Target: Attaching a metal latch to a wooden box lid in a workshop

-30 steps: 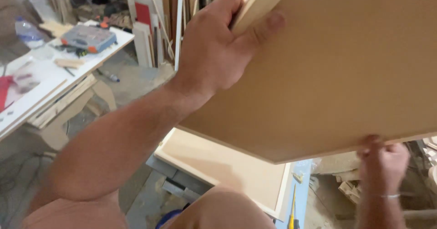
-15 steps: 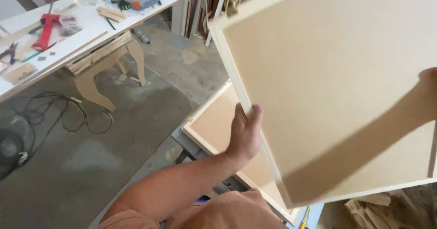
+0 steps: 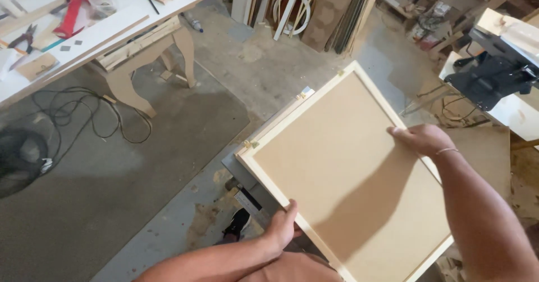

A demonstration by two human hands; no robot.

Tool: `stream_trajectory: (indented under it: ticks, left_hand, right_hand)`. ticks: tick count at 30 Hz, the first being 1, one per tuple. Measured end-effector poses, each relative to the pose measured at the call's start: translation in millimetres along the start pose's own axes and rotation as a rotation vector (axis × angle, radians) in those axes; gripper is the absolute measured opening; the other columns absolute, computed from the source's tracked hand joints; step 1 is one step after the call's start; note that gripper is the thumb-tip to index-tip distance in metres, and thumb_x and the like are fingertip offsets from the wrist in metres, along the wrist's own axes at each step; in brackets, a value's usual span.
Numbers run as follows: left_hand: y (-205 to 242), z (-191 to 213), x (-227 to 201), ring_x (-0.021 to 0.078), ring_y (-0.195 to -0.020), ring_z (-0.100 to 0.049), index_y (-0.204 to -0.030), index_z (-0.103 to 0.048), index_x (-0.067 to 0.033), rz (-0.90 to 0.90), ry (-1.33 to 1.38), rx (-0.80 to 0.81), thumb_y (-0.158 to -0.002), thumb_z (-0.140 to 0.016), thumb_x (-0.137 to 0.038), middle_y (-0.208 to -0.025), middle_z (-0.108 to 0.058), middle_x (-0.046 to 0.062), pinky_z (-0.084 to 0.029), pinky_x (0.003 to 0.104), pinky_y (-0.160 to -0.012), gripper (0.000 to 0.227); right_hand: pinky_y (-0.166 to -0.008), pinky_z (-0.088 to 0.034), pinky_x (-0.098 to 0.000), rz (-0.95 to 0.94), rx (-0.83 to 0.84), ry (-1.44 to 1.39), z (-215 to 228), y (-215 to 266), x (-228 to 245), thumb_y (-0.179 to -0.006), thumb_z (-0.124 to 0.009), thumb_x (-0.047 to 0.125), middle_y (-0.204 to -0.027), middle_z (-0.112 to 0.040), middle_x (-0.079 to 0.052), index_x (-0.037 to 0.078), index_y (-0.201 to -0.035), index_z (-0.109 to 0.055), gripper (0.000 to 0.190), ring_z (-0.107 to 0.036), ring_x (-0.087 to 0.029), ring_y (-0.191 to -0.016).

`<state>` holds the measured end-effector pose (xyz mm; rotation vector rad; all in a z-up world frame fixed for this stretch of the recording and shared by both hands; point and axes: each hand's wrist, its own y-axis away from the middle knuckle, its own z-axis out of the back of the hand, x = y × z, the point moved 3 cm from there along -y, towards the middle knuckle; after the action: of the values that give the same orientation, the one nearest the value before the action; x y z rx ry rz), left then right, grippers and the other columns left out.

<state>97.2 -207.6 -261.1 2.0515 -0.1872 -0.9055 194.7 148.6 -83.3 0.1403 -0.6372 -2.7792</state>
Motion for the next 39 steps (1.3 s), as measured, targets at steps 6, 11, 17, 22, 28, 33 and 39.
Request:
stream_trajectory:
  ticks: [6, 11, 17, 22, 28, 33, 39]
  left_hand:
    - [-60.5, 17.5, 44.7, 0.0238, -0.079, -0.077, -0.112, -0.071, -0.0085, 0.082, -0.006, -0.049, -0.099, -0.040, -0.061, -0.092, -0.078, 0.014, -0.063, 0.034, -0.068, 0.062]
    - [-67.1, 22.3, 34.5, 0.0249, -0.074, -0.078, -0.109, -0.073, -0.0044, 0.183, -0.143, -0.106, -0.100, -0.036, -0.064, -0.092, -0.079, 0.013, -0.059, 0.034, -0.063, 0.070]
    - [-96.9, 30.6, 45.9, 0.0251, -0.068, -0.076, -0.108, -0.072, -0.0050, 0.197, -0.149, -0.157, -0.096, -0.038, -0.069, -0.086, -0.073, 0.014, -0.062, 0.036, -0.056, 0.074]
    - [-80.2, 25.1, 18.7, 0.0257, -0.067, -0.072, -0.110, -0.070, 0.0013, 0.292, -0.257, -0.189, -0.097, -0.033, -0.070, -0.086, -0.076, 0.018, -0.062, 0.034, -0.056, 0.082]
    - [-105.3, 33.9, 44.3, 0.0298, -0.063, -0.073, -0.095, -0.073, 0.0047, 0.290, -0.274, -0.223, -0.095, -0.034, -0.072, -0.079, -0.075, 0.020, -0.059, 0.036, -0.049, 0.086]
    - [-97.0, 27.1, 33.7, 0.0316, -0.071, -0.075, -0.101, -0.072, 0.0066, 0.326, -0.233, -0.166, -0.094, -0.033, -0.073, -0.086, -0.076, 0.021, -0.061, 0.038, -0.056, 0.090]
    - [-129.5, 18.7, 60.9, 0.0302, -0.065, -0.073, -0.096, -0.072, 0.0046, 0.392, -0.263, -0.152, -0.089, -0.029, -0.084, -0.080, -0.076, 0.020, -0.058, 0.034, -0.051, 0.098]
  right_hand:
    - [-0.105, -0.047, -0.0411, 0.011, 0.142, 0.113, -39.8, -42.2, 16.3, -0.085, -0.038, 0.080, -0.135, -0.070, -0.017, 0.006, -0.122, -0.078, 0.092, -0.063, -0.034, -0.127]
    - [-0.111, -0.044, -0.0401, 0.054, 0.232, 0.200, -77.2, -90.9, 13.7, -0.085, -0.027, 0.086, -0.140, -0.067, -0.014, 0.007, -0.131, -0.072, 0.102, -0.059, -0.031, -0.134]
    - [-0.104, -0.047, -0.0389, 0.057, 0.248, 0.185, -98.8, -115.5, 18.9, -0.084, -0.027, 0.086, -0.130, -0.072, -0.009, 0.011, -0.121, -0.076, 0.097, -0.064, -0.029, -0.124]
    - [-0.094, -0.047, -0.0355, 0.021, 0.278, 0.152, -93.6, -113.7, 30.7, -0.086, -0.029, 0.085, -0.117, -0.072, -0.008, 0.007, -0.108, -0.077, 0.094, -0.063, -0.026, -0.114]
    - [-0.089, -0.048, -0.0377, 0.083, 0.271, 0.173, -110.5, -142.8, 14.8, -0.080, -0.026, 0.090, -0.106, -0.073, -0.012, 0.004, -0.092, -0.071, 0.098, -0.066, -0.028, -0.103]
    - [-0.075, -0.043, -0.0346, 0.089, 0.272, 0.126, -94.7, -130.9, 13.0, -0.084, -0.028, 0.088, -0.084, -0.064, -0.009, 0.006, -0.073, -0.053, 0.086, -0.059, -0.026, -0.082]
    - [-0.104, -0.046, -0.0427, 0.072, 0.283, 0.207, -99.1, -150.5, 11.3, -0.085, -0.027, 0.086, -0.134, -0.068, -0.017, 0.002, -0.124, -0.072, 0.103, -0.062, -0.034, -0.127]
